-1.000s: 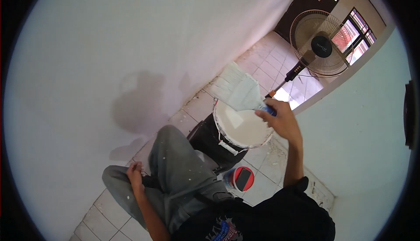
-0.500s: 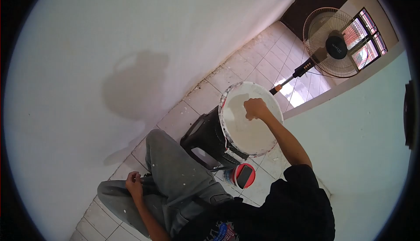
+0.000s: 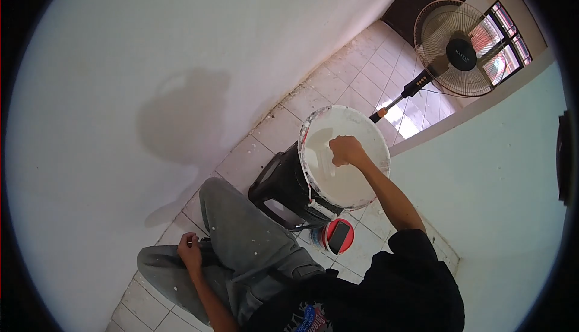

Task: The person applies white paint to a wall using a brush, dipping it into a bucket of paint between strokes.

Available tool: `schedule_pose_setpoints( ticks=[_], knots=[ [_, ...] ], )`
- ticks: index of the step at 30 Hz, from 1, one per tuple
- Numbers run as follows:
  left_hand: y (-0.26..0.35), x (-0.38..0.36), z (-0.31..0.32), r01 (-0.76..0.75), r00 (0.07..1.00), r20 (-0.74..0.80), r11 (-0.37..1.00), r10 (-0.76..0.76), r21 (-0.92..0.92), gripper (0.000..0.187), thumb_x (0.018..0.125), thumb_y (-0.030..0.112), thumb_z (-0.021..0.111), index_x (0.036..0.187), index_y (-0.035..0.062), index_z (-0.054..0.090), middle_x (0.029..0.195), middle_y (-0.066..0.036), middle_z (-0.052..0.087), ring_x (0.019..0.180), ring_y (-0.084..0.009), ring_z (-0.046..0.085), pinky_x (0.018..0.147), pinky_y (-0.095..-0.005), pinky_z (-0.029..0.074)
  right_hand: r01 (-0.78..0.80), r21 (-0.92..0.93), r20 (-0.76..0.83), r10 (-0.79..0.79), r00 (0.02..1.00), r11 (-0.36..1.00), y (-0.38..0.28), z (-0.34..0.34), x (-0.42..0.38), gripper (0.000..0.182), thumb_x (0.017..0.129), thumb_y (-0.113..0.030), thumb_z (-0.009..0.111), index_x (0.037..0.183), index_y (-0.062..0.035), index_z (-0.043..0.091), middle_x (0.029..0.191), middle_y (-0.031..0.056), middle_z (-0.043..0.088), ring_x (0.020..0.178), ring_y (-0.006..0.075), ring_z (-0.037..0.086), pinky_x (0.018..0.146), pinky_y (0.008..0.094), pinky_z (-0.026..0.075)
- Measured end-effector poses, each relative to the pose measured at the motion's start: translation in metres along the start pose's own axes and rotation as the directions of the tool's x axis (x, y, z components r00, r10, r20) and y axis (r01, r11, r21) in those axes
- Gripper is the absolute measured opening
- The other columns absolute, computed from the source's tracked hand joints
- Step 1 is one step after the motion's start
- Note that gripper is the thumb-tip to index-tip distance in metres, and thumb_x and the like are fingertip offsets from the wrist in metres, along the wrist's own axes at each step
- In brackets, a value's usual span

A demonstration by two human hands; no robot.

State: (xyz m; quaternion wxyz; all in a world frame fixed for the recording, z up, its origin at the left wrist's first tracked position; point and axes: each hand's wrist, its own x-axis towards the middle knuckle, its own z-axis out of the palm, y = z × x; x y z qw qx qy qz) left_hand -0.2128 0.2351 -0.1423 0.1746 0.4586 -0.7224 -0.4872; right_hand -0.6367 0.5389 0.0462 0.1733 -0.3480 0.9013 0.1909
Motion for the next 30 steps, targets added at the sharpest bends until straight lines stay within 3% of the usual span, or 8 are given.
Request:
schedule_pose_setpoints(
  ticks=[3, 6, 10, 12, 21, 24, 28, 30],
  knots=[
    [-0.011, 0.001, 0.001, 0.029, 1.0, -0.005, 0.999, -0.03, -0.023, 0.01, 0.084, 0.003, 0.062, 0.092, -0.0022, 0.064, 0.074, -0.01, 0.066, 0.056, -0.014, 0.059, 0.054, -0.0295, 0.047, -0.042, -0.013, 0.12, 0.043, 0.992, 0.999, 0.002, -0.01, 0.001, 0.027, 0.057, -0.018, 0.076, 0.08, -0.0048, 0.071, 0.074, 0.0132, 0.07, 0.071, 0.029, 0.07, 0.061, 0.0396, 0.055],
    [-0.013, 0.0, -0.001, 0.037, 0.999, 0.003, 0.999, -0.037, -0.018, 0.01, 0.084, 0.003, 0.061, 0.092, -0.0021, 0.064, 0.075, -0.01, 0.066, 0.056, -0.0145, 0.059, 0.054, -0.0299, 0.048, -0.077, -0.001, 0.032, 0.077, 0.996, 0.997, 0.017, -0.025, -0.013, 0.025, 0.058, -0.019, 0.077, 0.078, -0.0048, 0.071, 0.073, 0.0127, 0.07, 0.071, 0.0283, 0.07, 0.061, 0.0394, 0.055],
    [-0.015, -0.001, -0.002, 0.034, 0.999, -0.003, 0.999, -0.034, -0.016, 0.009, 0.085, 0.003, 0.061, 0.092, -0.0019, 0.064, 0.076, -0.01, 0.066, 0.058, -0.0151, 0.06, 0.055, -0.0301, 0.049, -0.217, 0.141, 0.243, 0.179, 0.953, 0.966, 0.03, -0.049, -0.026, 0.02, 0.062, -0.017, 0.076, 0.075, -0.0031, 0.07, 0.067, 0.0094, 0.069, 0.061, 0.0227, 0.069, 0.062, 0.0367, 0.055],
    [-0.014, 0.001, -0.003, 0.079, 0.997, 0.011, 0.997, -0.079, -0.016, 0.009, 0.085, 0.003, 0.061, 0.092, -0.0015, 0.064, 0.077, -0.011, 0.066, 0.06, -0.0155, 0.061, 0.055, -0.0298, 0.049, -0.22, 0.188, 0.215, 0.178, 0.96, 0.957, 0.03, -0.039, -0.025, 0.019, 0.063, -0.017, 0.075, 0.074, -0.0025, 0.069, 0.064, 0.0086, 0.068, 0.057, 0.0216, 0.068, 0.061, 0.0364, 0.054],
    [-0.019, 0.003, -0.002, -0.019, 1.0, 0.008, 0.999, 0.018, 0.04, 0.01, 0.084, 0.004, 0.061, 0.093, -0.0009, 0.064, 0.079, -0.012, 0.067, 0.066, -0.0177, 0.062, 0.062, -0.0315, 0.049, -0.241, 0.161, 0.143, 0.219, 0.965, 0.957, 0.036, 0.009, -0.016, 0.022, 0.064, -0.02, 0.076, 0.07, -0.0018, 0.066, 0.059, 0.0078, 0.066, 0.05, 0.0202, 0.064, 0.055, 0.0327, 0.052],
    [-0.009, 0.003, -0.001, 0.039, 0.999, 0.015, 0.999, -0.039, 0.011, 0.01, 0.084, 0.004, 0.062, 0.092, -0.001, 0.065, 0.079, -0.012, 0.067, 0.066, -0.0174, 0.062, 0.061, -0.0308, 0.049, -0.266, 0.229, 0.151, 0.235, 0.96, 0.937, 0.041, 0.007, -0.028, 0.025, 0.064, -0.023, 0.077, 0.071, -0.0018, 0.067, 0.059, 0.0077, 0.066, 0.05, 0.02, 0.065, 0.055, 0.0324, 0.052],
    [-0.032, 0.008, 0.002, -0.026, 1.0, -0.009, 1.0, 0.026, 0.017, 0.009, 0.085, 0.003, 0.061, 0.092, -0.0005, 0.065, 0.077, -0.01, 0.067, 0.06, -0.0149, 0.06, 0.056, -0.0296, 0.047, -0.22, 0.213, 0.033, 0.218, 0.975, 0.952, 0.042, 0.004, -0.044, 0.029, 0.064, -0.026, 0.079, 0.074, -0.002, 0.068, 0.059, 0.0074, 0.066, 0.051, 0.0194, 0.065, 0.055, 0.0325, 0.052],
    [-0.03, 0.008, 0.0, -0.034, 0.999, 0.014, 0.999, 0.034, 0.038, 0.01, 0.086, 0.004, 0.059, 0.095, 0.0001, 0.065, 0.076, -0.008, 0.067, 0.056, -0.0119, 0.058, 0.05, -0.0268, 0.045, -0.262, 0.294, 0.08, 0.25, 0.965, 0.919, 0.048, -0.003, -0.057, 0.031, 0.065, -0.028, 0.078, 0.077, -0.0008, 0.068, 0.06, 0.0088, 0.066, 0.051, 0.0195, 0.065, 0.055, 0.0323, 0.052]
  ],
)
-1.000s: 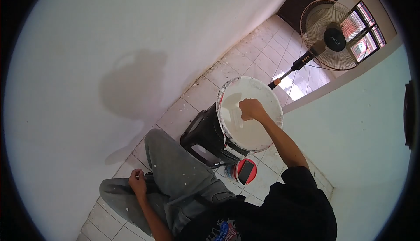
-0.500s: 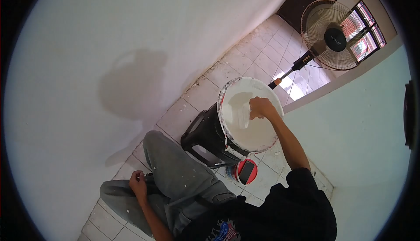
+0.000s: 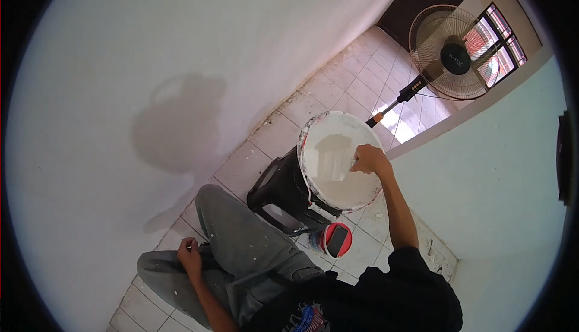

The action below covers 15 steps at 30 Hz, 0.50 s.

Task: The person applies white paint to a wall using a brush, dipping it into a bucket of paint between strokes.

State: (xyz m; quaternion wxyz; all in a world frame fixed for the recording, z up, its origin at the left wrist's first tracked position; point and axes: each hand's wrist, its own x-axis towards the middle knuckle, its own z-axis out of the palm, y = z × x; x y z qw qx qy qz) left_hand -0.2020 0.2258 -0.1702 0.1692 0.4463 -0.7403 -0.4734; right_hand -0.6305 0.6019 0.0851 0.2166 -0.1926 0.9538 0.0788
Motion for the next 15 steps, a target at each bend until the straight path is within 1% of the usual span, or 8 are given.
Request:
schedule_pose_setpoints(
  ticks=[1, 4, 7, 9, 10, 12, 15],
  knots=[
    [0.004, -0.001, -0.001, -0.005, 1.0, 0.001, 1.0, 0.005, -0.01, 0.01, 0.087, 0.004, 0.059, 0.095, 0.0003, 0.065, 0.076, -0.008, 0.067, 0.056, -0.0118, 0.058, 0.05, -0.0268, 0.045, -0.02, 0.043, 0.021, 0.02, 1.0, 0.999, 0.002, -0.003, -0.006, 0.032, 0.066, -0.028, 0.078, 0.079, -0.0002, 0.068, 0.061, 0.0095, 0.066, 0.052, 0.0196, 0.065, 0.055, 0.0322, 0.052],
    [0.014, -0.004, -0.002, -0.016, 1.0, -0.008, 0.999, 0.016, -0.047, 0.01, 0.087, 0.004, 0.06, 0.095, 0.0007, 0.065, 0.076, -0.008, 0.067, 0.057, -0.0119, 0.058, 0.051, -0.0271, 0.046, 0.025, 0.298, 0.007, -0.028, 1.0, 0.954, 0.017, -0.001, -0.023, 0.036, 0.068, -0.031, 0.077, 0.082, 0.002, 0.068, 0.063, 0.0112, 0.065, 0.053, 0.0196, 0.064, 0.055, 0.0327, 0.052],
    [0.013, -0.003, -0.001, -0.044, 0.999, -0.033, 0.996, 0.042, -0.076, 0.009, 0.086, 0.003, 0.061, 0.093, 0.0001, 0.065, 0.075, -0.009, 0.066, 0.057, -0.0128, 0.058, 0.053, -0.0287, 0.046, -0.031, 0.397, -0.039, 0.051, 0.998, 0.917, 0.003, -0.015, -0.064, 0.039, 0.071, -0.032, 0.075, 0.082, 0.0045, 0.067, 0.064, 0.0147, 0.063, 0.055, 0.0225, 0.062, 0.056, 0.0345, 0.05],
    [0.001, -0.001, 0.005, -0.08, 0.995, -0.062, 0.995, 0.076, -0.067, 0.008, 0.084, 0.002, 0.062, 0.091, -0.0014, 0.064, 0.074, -0.009, 0.065, 0.057, -0.0145, 0.058, 0.056, -0.0311, 0.046, 0.047, 0.327, -0.251, 0.039, 0.967, 0.944, 0.008, -0.003, -0.088, 0.038, 0.072, -0.03, 0.075, 0.083, 0.0048, 0.065, 0.064, 0.0153, 0.062, 0.055, 0.0295, 0.06, 0.057, 0.0368, 0.048],
    [0.008, -0.002, 0.004, -0.049, 0.998, -0.046, 0.996, 0.046, -0.071, 0.008, 0.084, 0.002, 0.062, 0.091, -0.0015, 0.064, 0.074, -0.01, 0.066, 0.058, -0.0148, 0.058, 0.056, -0.031, 0.047, 0.075, 0.284, -0.351, 0.031, 0.936, 0.956, 0.011, 0.002, -0.1, 0.037, 0.073, -0.03, 0.075, 0.083, 0.005, 0.065, 0.064, 0.0156, 0.062, 0.055, 0.0331, 0.059, 0.058, 0.0379, 0.048],
    [0.028, -0.005, 0.0, 0.016, 1.0, -0.005, 0.997, -0.017, -0.077, 0.008, 0.084, 0.002, 0.062, 0.091, -0.0015, 0.064, 0.076, -0.011, 0.066, 0.058, -0.0154, 0.059, 0.057, -0.0309, 0.047, 0.042, 0.317, -0.391, 0.09, 0.916, 0.947, 0.01, 0.001, -0.13, 0.037, 0.075, -0.03, 0.074, 0.081, 0.0051, 0.063, 0.063, 0.0185, 0.059, 0.054, 0.0349, 0.054, 0.057, 0.0401, 0.045],
    [0.024, 0.0, 0.003, -0.037, 0.999, 0.0, 0.997, 0.037, -0.062, 0.009, 0.084, 0.003, 0.061, 0.092, -0.0017, 0.064, 0.076, -0.011, 0.066, 0.058, -0.0163, 0.058, 0.057, -0.0311, 0.047, 0.026, 0.387, -0.424, 0.153, 0.893, 0.922, 0.009, 0.017, -0.16, 0.036, 0.077, -0.03, 0.072, 0.078, 0.0045, 0.061, 0.062, 0.0216, 0.056, 0.054, 0.0362, 0.049, 0.056, 0.0422, 0.042]
  ],
)
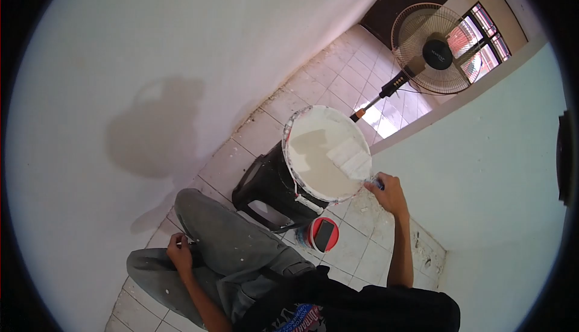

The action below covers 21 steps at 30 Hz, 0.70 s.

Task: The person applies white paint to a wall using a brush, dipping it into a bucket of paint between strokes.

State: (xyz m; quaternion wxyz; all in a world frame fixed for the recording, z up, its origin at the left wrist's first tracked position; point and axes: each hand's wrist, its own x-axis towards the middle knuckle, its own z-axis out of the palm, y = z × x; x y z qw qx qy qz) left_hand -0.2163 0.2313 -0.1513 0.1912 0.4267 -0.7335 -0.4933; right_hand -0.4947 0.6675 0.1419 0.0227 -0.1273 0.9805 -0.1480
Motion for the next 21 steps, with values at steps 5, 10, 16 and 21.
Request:
schedule_pose_setpoints(
  ticks=[5, 10, 16, 21],
  knots=[
    [0.009, 0.004, 0.003, 0.031, 0.999, 0.021, 0.999, -0.03, -0.01, 0.011, 0.084, 0.004, 0.061, 0.093, -0.0017, 0.064, 0.076, -0.011, 0.066, 0.06, -0.0172, 0.058, 0.058, -0.032, 0.047, -0.036, 0.004, -0.101, 0.037, 0.994, 0.999, 0.015, 0.037, -0.029, 0.039, 0.08, -0.03, 0.07, 0.073, 0.005, 0.055, 0.056, 0.0179, 0.048, 0.05, 0.0268, 0.042, 0.052, 0.0386, 0.038],
    [0.014, 0.0, 0.002, 0.025, 1.0, 0.017, 0.999, -0.025, -0.023, 0.012, 0.084, 0.005, 0.061, 0.094, -0.0018, 0.064, 0.078, -0.012, 0.067, 0.062, -0.0185, 0.059, 0.06, -0.0324, 0.047, -0.13, -0.021, -0.173, 0.124, 0.977, 0.991, 0.008, 0.029, -0.035, 0.035, 0.079, -0.031, 0.07, 0.078, 0.0022, 0.06, 0.062, 0.022, 0.057, 0.058, 0.039, 0.055, 0.058, 0.0457, 0.043],
    [0.005, 0.003, 0.001, 0.007, 1.0, -0.001, 1.0, -0.007, -0.013, 0.013, 0.085, 0.006, 0.061, 0.094, -0.002, 0.064, 0.082, -0.013, 0.068, 0.063, -0.0201, 0.06, 0.062, -0.0333, 0.048, -0.062, 0.034, -0.202, 0.068, 0.977, 0.997, 0.021, 0.046, -0.034, 0.038, 0.082, -0.03, 0.068, 0.073, 0.0038, 0.052, 0.056, 0.0181, 0.048, 0.05, 0.0264, 0.041, 0.051, 0.0387, 0.037],
    [0.021, -0.002, -0.001, 0.012, 1.0, 0.019, 0.999, -0.013, 0.032, 0.012, 0.085, 0.006, 0.061, 0.094, -0.002, 0.064, 0.083, -0.014, 0.068, 0.066, -0.0211, 0.062, 0.064, -0.0336, 0.048, -0.144, 0.065, -0.247, 0.156, 0.956, 0.987, 0.012, 0.041, -0.046, 0.036, 0.083, -0.031, 0.068, 0.076, 0.0025, 0.055, 0.059, 0.0218, 0.054, 0.054, 0.0374, 0.054, 0.053, 0.0441, 0.04]
  ],
)
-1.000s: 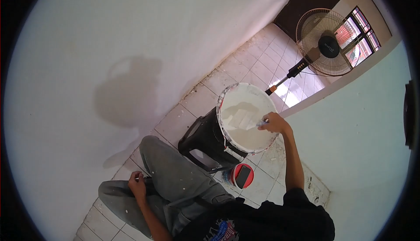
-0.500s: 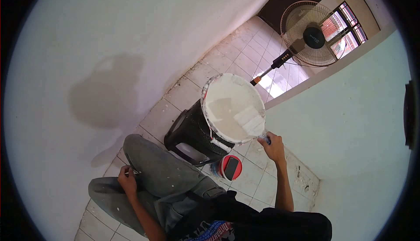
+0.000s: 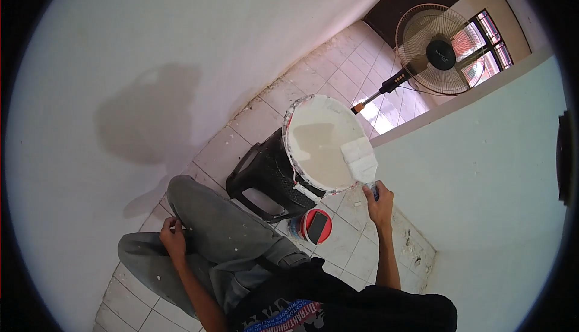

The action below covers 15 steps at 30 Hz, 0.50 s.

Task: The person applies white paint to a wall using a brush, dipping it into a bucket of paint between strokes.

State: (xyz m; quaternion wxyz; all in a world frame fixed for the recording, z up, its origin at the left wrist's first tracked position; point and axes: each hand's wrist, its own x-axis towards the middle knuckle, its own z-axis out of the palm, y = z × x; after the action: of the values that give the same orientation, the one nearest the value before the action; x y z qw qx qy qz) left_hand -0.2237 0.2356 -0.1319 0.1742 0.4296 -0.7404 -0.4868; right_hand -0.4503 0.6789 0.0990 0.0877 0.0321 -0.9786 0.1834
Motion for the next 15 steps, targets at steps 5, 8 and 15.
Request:
schedule_pose_setpoints(
  ticks=[5, 8, 15],
  knots=[
    [-0.011, 0.007, 0.005, 0.034, 0.999, 0.006, 0.999, -0.034, -0.021, 0.013, 0.085, 0.005, 0.062, 0.095, -0.0016, 0.064, 0.083, -0.013, 0.068, 0.068, -0.0216, 0.062, 0.067, -0.0337, 0.048, 0.012, -0.025, 0.013, -0.012, 1.0, 1.0, 0.009, 0.007, 0.0, 0.036, 0.084, -0.031, 0.067, 0.079, 0.0015, 0.055, 0.06, 0.0222, 0.055, 0.056, 0.0392, 0.056, 0.053, 0.045, 0.04],
    [-0.01, 0.003, 0.002, 0.046, 0.999, 0.01, 0.999, -0.046, -0.002, 0.013, 0.085, 0.005, 0.061, 0.095, -0.0017, 0.065, 0.082, -0.013, 0.068, 0.069, -0.0217, 0.063, 0.067, -0.0337, 0.048, 0.029, -0.02, 0.007, -0.029, 1.0, 0.999, 0.007, 0.007, -0.004, 0.035, 0.085, -0.032, 0.067, 0.081, 0.0011, 0.055, 0.061, 0.0224, 0.055, 0.056, 0.0405, 0.056, 0.053, 0.0455, 0.041],
    [-0.005, 0.0, 0.001, -0.029, 0.999, -0.035, 0.999, 0.028, -0.04, 0.009, 0.086, 0.005, 0.061, 0.092, -0.0009, 0.064, 0.071, -0.006, 0.063, 0.057, -0.0118, 0.055, 0.054, -0.0273, 0.044, 0.036, -0.012, 0.012, -0.036, 0.999, 0.999, 0.0, 0.005, -0.005, 0.037, 0.085, -0.034, 0.066, 0.079, 0.0009, 0.053, 0.059, 0.0226, 0.054, 0.056, 0.0421, 0.054, 0.053, 0.0459, 0.04]
  ],
)
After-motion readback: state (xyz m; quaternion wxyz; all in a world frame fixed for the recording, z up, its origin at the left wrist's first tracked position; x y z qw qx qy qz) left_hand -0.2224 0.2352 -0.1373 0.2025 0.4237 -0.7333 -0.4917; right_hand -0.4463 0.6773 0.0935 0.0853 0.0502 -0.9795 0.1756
